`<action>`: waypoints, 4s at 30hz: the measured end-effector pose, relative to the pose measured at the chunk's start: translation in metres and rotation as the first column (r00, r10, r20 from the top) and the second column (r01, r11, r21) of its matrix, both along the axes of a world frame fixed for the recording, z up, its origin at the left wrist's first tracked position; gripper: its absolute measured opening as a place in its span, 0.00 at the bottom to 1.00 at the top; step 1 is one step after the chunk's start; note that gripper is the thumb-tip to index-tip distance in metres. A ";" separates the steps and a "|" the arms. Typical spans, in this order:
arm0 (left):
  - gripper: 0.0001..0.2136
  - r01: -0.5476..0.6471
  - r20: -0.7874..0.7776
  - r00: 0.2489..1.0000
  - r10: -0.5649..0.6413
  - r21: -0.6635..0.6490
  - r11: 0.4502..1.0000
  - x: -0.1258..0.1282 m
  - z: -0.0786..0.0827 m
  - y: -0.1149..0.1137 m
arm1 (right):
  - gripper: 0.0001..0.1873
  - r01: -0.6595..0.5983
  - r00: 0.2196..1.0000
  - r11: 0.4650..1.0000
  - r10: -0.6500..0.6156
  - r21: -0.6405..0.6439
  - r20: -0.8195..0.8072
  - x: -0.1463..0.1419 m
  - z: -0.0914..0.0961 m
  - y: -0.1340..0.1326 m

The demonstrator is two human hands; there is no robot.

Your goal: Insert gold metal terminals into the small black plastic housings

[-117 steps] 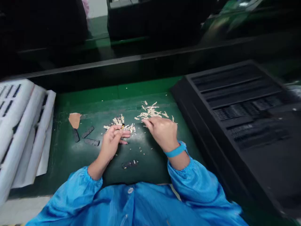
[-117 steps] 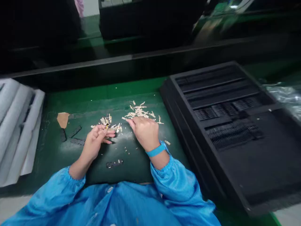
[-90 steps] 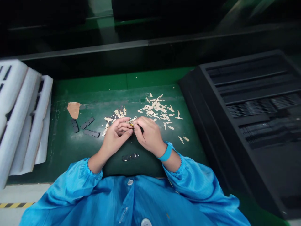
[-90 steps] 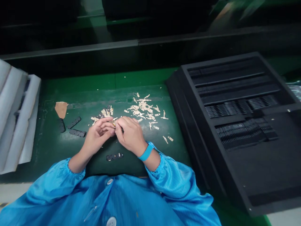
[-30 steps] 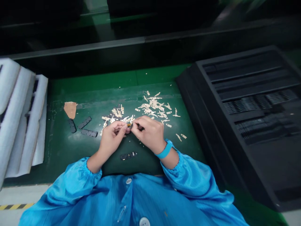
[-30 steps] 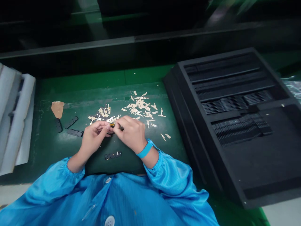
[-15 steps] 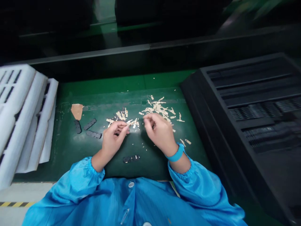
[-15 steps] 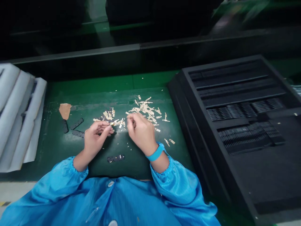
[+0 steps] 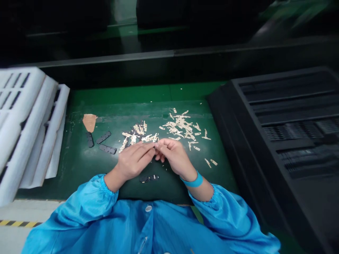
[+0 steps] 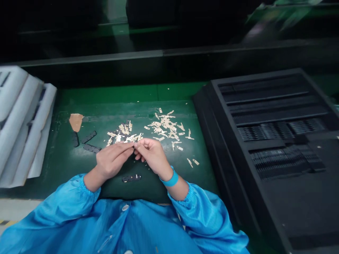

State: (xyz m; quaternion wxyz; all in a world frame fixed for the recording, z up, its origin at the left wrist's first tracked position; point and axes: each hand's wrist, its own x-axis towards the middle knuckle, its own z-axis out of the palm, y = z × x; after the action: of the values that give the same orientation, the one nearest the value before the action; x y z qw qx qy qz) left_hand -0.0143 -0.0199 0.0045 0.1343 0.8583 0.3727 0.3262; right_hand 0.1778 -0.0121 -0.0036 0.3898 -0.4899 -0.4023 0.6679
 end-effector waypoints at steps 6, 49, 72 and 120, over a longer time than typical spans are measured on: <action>0.09 0.030 -0.270 0.962 0.051 0.288 0.957 0.012 0.007 -0.016 | 0.19 -0.122 0.980 0.992 0.114 0.038 0.160 0.003 0.001 -0.004; 0.20 0.137 0.392 0.669 0.631 -0.900 0.414 0.019 -0.023 0.014 | 0.08 0.055 0.956 0.951 -0.137 0.304 0.258 0.001 -0.013 0.008; 0.21 0.018 0.368 0.738 0.565 -0.849 0.529 0.022 -0.037 0.007 | 0.08 -0.034 0.889 0.952 -0.111 0.306 0.445 -0.001 -0.011 0.005; 0.19 0.008 0.375 0.726 0.576 -0.843 0.538 0.022 -0.034 0.005 | 0.06 -0.022 0.908 0.956 -0.103 0.292 0.406 -0.002 -0.012 0.004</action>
State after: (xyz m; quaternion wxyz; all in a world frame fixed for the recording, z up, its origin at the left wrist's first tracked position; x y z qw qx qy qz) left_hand 0.0073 -0.0146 -0.0297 0.5585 0.4671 0.5552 0.4020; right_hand 0.1760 -0.0084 -0.0152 0.3763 -0.5671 -0.5594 0.4732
